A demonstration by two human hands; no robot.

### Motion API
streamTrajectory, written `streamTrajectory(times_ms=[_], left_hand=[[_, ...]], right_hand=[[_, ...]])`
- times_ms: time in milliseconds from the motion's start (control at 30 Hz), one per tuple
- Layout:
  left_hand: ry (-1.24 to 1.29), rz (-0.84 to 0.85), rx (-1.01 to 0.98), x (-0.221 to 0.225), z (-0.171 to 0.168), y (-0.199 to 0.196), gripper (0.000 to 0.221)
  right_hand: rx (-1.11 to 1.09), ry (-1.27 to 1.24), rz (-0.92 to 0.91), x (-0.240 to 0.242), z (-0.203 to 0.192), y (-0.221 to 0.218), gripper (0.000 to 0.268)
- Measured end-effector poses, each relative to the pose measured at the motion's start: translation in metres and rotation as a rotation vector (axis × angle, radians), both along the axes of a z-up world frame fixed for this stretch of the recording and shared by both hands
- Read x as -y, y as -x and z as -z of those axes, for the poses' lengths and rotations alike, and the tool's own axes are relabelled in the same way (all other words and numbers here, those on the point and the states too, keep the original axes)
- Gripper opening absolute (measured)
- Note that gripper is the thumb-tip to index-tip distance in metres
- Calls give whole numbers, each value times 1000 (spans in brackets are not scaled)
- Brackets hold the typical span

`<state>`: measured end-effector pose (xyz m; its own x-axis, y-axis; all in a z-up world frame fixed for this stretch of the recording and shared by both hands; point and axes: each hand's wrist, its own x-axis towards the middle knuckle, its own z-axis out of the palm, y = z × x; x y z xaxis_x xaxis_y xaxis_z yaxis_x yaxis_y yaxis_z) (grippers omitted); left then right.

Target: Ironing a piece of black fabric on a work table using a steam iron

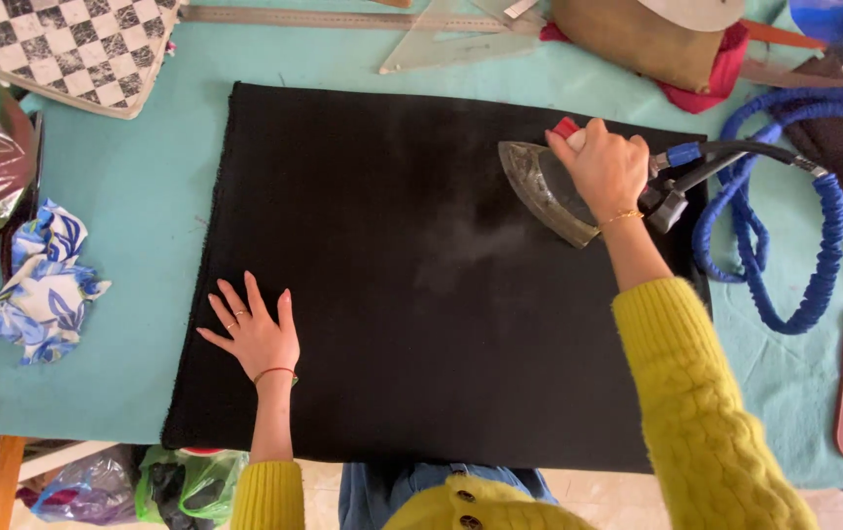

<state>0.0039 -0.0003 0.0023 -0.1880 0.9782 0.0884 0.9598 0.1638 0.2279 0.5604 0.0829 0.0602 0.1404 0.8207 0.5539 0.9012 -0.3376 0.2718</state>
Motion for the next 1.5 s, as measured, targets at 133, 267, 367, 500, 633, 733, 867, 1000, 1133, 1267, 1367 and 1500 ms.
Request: streamTrajectory(times_ms=[133, 267, 367, 500, 633, 733, 867, 1000, 1133, 1267, 1367, 1500], left_hand=[[-26, -2, -11, -2, 3, 0, 73], [-12, -7, 1, -4, 8, 3, 73], [-23, -6, -20, -3, 10, 3, 73], [-22, -13, -7, -3, 9, 3, 72], [-15, -12, -5, -3, 11, 4, 71], [-13, -14, 4, -3, 9, 4, 71], [-13, -23, 9, -3, 10, 4, 71], [-22, -27, 9, -5, 10, 4, 69], [1, -30, 8, -4, 7, 5, 69], [-1, -36, 39, -6, 4, 3, 69], [5, -38, 54, -3, 2, 1, 69], [-25, -11, 65, -1, -1, 0, 71]], right_hand=[[-35, 60, -1, -24, -1, -15, 70], [-60, 84, -31, -29, -5, -21, 73], [-52, 60, -19, -26, -8, -14, 73], [-83, 77, 4, -22, -10, -12, 70], [-299, 112, -27, -17, -22, -11, 71], [-357, 139, -19, -15, -27, -7, 69], [-379, 150, 12, -15, -30, -4, 71], [-297, 175, 22, -21, -31, -5, 69], [-326, 262, -3, -22, -37, -5, 66], [-511, 328, -39, -23, -50, -4, 74], [-542, 365, -41, -6, -57, 8, 73], [-538, 394, -68, 61, -69, 47, 67]])
